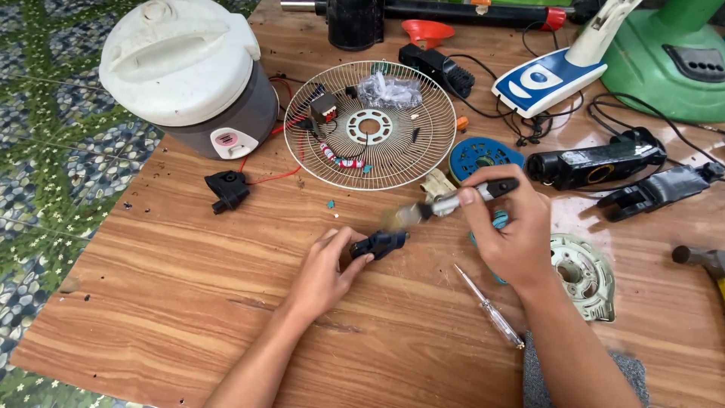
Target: Cleaning dust and debris from black and white plastic appliance housings using a small brush.
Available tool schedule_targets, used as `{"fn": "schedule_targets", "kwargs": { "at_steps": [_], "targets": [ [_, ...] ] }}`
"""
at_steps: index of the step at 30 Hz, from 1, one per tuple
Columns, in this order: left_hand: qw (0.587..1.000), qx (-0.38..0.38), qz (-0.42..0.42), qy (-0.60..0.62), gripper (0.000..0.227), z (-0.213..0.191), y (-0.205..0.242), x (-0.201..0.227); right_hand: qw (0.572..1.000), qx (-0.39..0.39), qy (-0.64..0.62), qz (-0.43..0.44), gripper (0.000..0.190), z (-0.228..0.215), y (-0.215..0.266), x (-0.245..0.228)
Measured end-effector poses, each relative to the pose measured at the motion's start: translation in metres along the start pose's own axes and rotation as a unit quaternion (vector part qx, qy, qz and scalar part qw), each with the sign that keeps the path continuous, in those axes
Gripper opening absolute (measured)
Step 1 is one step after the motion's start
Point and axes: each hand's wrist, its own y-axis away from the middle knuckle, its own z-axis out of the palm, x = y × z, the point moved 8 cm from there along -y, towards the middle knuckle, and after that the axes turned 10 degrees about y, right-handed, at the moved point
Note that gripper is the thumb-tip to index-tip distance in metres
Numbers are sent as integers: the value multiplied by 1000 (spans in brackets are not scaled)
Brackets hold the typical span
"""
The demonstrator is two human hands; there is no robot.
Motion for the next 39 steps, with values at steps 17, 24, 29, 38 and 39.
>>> {"fn": "schedule_targets", "kwargs": {
  "at_steps": [17,24,29,38,39],
  "targets": [
    [1000,-8,12,-13,20,-3,2,11,993,-63,98,-24,5,20,2,4],
    [1000,-11,12,-14,21,-5,2,11,995,-69,-52,42,10,14,-2,-3],
    [1000,-14,-2,-7,21,-4,2,7,993,-71,-81,46,11,20,-1,10],
    [1000,-12,-2,-5,22,-3,3,1,998,-33,45,3,8,5,2,3],
    [1000,-12,-1,-5,22,-4,2,2,998,-32,45,3,8,6,1,3]
  ]
}}
